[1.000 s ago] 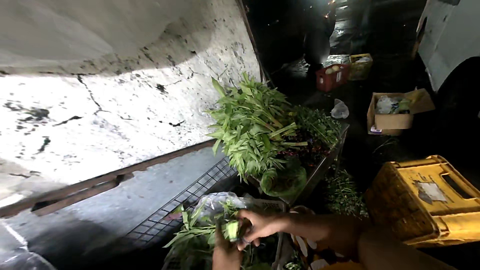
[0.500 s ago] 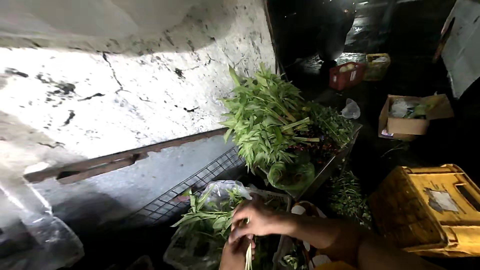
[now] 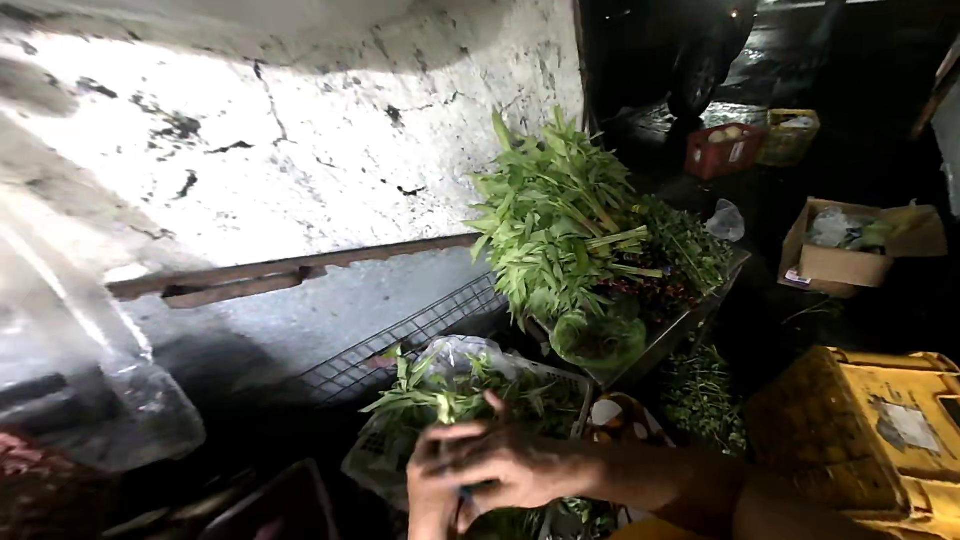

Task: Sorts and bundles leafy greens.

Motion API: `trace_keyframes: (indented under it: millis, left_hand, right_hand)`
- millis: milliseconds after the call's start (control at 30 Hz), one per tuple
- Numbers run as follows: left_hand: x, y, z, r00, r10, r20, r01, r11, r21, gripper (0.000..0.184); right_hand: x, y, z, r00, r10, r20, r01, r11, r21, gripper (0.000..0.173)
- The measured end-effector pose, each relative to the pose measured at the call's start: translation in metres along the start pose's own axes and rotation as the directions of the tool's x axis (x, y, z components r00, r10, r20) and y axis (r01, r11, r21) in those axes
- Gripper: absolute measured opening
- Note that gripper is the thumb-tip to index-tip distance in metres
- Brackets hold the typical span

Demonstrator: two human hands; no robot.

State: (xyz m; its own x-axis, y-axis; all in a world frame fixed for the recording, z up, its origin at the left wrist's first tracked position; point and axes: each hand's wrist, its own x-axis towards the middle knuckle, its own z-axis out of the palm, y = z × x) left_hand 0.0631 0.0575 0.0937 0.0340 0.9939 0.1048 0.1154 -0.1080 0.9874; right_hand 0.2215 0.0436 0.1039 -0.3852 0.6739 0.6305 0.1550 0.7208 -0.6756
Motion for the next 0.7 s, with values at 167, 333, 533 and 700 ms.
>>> trace_keyframes:
  millis: [167,333,533,700]
  left_hand:
    - [0.004,0.006,-0.004,0.983,0.177,0.049,-0.180,0.981,0.067,0.021]
    - [0.009,0.015,0.009,0.974,-0.106,0.201,0.016,0.914,0.406,0.022]
    - [0.015,0.009,0.012,0.988,0.028,-0.155,-0.006,0.990,0.139,0.021]
    - [0.001,0.006,0.021,0.994,0.023,0.111,-0.069,0.898,0.434,0.031]
  right_hand:
    - [0.015,0.025,-0.028,0.920,0.390,-0.038,-0.288,0.739,0.610,0.045]
    - [0.024,0.018,-0.030,0.964,0.264,0.020,-0.265,0.963,0.044,0.018]
    - [0.015,0.024,-0.010,0.950,0.281,-0.136,-0.190,0.866,0.462,0.047]
    - [0.033,0.034,-0.028,0.858,0.503,-0.103,-0.385,0.763,0.520,0.029]
